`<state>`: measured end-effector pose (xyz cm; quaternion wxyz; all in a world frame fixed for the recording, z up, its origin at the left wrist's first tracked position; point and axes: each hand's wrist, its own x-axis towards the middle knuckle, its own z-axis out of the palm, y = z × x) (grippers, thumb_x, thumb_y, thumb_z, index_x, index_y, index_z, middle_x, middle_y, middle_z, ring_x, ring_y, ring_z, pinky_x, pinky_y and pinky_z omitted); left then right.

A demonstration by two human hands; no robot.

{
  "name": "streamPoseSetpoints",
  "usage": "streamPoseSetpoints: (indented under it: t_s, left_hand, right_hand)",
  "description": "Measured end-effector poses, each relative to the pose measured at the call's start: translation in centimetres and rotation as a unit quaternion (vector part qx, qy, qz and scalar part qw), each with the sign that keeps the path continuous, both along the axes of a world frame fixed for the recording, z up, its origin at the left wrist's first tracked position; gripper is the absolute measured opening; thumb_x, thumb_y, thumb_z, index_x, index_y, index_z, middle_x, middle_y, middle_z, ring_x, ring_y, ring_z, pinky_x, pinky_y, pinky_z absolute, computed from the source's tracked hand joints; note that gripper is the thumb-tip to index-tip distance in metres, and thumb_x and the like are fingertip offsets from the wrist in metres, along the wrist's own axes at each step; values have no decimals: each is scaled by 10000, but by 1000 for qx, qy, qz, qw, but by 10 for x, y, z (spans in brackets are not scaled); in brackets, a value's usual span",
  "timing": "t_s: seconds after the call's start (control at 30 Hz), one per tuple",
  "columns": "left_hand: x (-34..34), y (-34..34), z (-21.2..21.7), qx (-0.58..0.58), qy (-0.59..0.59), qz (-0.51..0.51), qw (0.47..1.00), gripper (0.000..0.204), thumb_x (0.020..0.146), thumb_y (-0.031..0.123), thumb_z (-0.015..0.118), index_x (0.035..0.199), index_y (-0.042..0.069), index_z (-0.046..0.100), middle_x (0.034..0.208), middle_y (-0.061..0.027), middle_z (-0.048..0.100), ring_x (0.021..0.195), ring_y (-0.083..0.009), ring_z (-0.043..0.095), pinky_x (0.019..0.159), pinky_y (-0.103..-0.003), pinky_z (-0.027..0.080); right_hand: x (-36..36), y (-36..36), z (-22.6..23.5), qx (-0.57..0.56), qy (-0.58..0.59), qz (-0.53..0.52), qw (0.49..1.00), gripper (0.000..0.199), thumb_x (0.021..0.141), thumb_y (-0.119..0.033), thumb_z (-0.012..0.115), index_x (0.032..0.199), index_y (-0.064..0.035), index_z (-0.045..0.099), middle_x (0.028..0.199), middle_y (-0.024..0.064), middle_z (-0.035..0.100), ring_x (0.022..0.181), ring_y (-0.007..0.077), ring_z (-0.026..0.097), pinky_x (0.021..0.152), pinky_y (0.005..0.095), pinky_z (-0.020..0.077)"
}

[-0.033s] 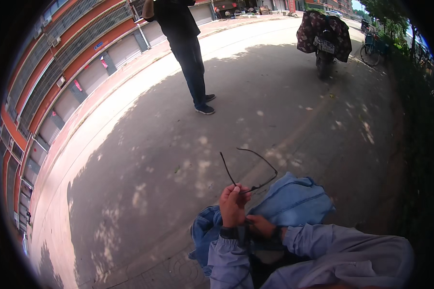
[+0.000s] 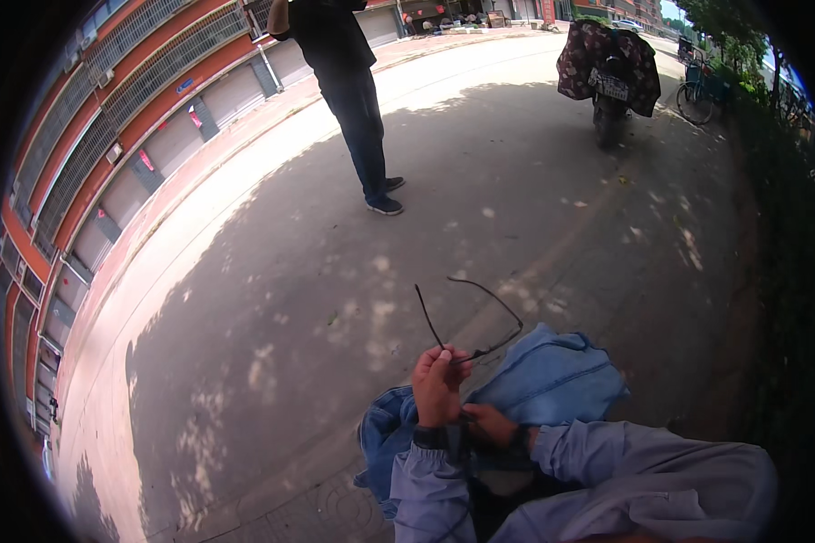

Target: Trimming a pair of denim jeans with scissors while sitting outdoors.

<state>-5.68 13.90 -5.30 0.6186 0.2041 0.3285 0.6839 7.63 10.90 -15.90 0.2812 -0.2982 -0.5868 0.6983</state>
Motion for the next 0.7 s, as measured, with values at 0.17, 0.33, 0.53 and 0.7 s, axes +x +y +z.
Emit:
streamPoseSetpoints:
  t_s: [0.17, 0.33, 0.53, 0.7]
  left_hand:
    - [1, -1, -2, 4, 30, 0, 1000, 153, 964, 108, 574, 1089, 20, 572, 953, -146, 699, 780, -236, 704, 701, -322, 573]
    - [0, -2, -1, -2, 39, 0, 999, 161, 960, 114, 581, 1091, 21, 580, 952, -139, 696, 784, -228, 699, 710, -322, 569]
    - [7, -2, 8, -12, 50, -12, 999, 159, 958, 122, 589, 1083, 24, 580, 951, -126, 689, 789, -222, 693, 717, -324, 560]
    - [6, -2, 6, -10, 72, -19, 997, 177, 963, 137, 592, 1084, 9, 579, 957, -122, 684, 792, -213, 690, 724, -309, 552]
  right_hand:
    - [-2, -2, -5, -55, 38, 13, 998, 317, 887, -319, 671, 1023, -39, 610, 875, 3, 612, 812, 88, 538, 710, 295, 466]
    - [-5, -4, 10, -39, 30, 8, 999, 324, 915, -322, 676, 1048, -36, 601, 930, -6, 626, 852, 73, 552, 748, 270, 475]
    - [-13, 6, -40, -354, 160, 33, 921, 208, 926, -198, 659, 1051, -42, 602, 958, -7, 635, 882, 65, 551, 786, 269, 477]
    - [-8, 2, -10, -161, 91, 12, 983, 196, 928, -169, 655, 1064, -39, 603, 965, -7, 634, 897, 61, 553, 782, 265, 476]
